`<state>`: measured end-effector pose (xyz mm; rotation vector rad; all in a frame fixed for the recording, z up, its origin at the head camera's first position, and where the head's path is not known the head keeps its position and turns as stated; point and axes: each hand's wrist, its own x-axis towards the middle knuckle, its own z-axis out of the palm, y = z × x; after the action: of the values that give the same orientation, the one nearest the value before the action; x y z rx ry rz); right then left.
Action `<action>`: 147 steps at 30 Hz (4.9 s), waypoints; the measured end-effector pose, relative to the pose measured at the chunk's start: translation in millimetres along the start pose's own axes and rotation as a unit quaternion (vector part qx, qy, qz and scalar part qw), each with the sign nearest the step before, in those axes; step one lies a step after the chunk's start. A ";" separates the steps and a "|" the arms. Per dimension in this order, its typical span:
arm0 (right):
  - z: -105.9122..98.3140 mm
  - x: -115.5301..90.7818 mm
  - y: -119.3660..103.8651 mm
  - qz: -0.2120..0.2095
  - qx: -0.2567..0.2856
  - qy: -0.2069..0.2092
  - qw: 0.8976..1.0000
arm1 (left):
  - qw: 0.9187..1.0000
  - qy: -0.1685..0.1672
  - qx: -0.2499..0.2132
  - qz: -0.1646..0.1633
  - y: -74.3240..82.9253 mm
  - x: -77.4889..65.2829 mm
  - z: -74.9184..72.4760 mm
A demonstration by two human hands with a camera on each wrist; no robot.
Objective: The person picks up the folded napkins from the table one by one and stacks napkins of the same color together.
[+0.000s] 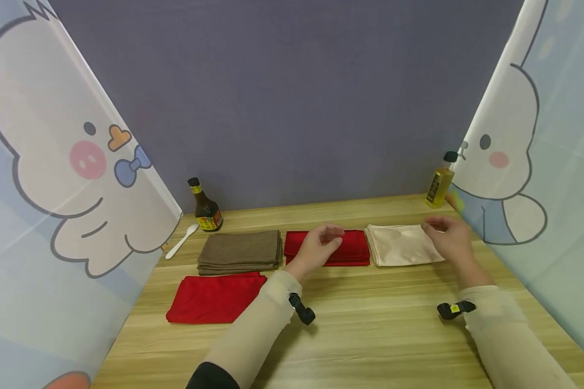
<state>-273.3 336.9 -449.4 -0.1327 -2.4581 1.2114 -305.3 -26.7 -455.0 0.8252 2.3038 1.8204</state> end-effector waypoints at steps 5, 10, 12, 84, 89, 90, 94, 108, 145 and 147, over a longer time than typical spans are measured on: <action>13.3 -5.5 -18.6 -0.026 0.019 -0.030 0.999 | 1.000 0.008 0.004 0.006 3.1 -10.6 -17.5; 28.0 -10.3 -37.8 -0.051 0.048 -0.065 0.995 | 1.000 0.012 0.018 0.020 -0.4 -22.9 -32.4; 33.3 -12.5 -45.8 -0.060 0.056 -0.076 0.994 | 0.999 0.016 0.027 0.025 0.4 -28.1 -37.9; 240.0 -66.2 -170.9 -0.124 0.148 -0.370 0.909 | 0.952 0.245 0.157 -0.096 -51.0 -197.0 -261.9; 243.4 -70.6 -174.8 -0.132 0.126 -0.404 0.896 | 0.953 0.231 0.161 -0.112 -54.6 -201.2 -264.9; 244.2 -71.5 -174.9 -0.133 0.123 -0.410 0.894 | 0.953 0.228 0.163 -0.116 -55.4 -202.5 -265.5; 246.4 -75.5 -176.8 -0.137 0.115 -0.419 0.890 | 0.954 0.215 0.162 -0.130 -59.9 -206.1 -269.9; 246.0 -83.3 -180.3 -0.119 0.098 -0.448 0.881 | 0.932 0.180 0.268 -0.166 -70.0 -211.0 -274.8; 251.4 -86.2 -174.9 -0.105 0.074 -0.458 0.879 | 0.942 0.040 0.260 -0.211 -60.3 -204.3 -250.0; 251.2 -86.1 -174.9 -0.103 0.072 -0.458 0.880 | 0.941 0.040 0.265 -0.208 -59.6 -203.2 -248.2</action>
<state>-276.5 20.1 -477.0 0.9300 -2.9816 1.5880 -250.8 -346.3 -490.9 0.2582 2.7935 1.0941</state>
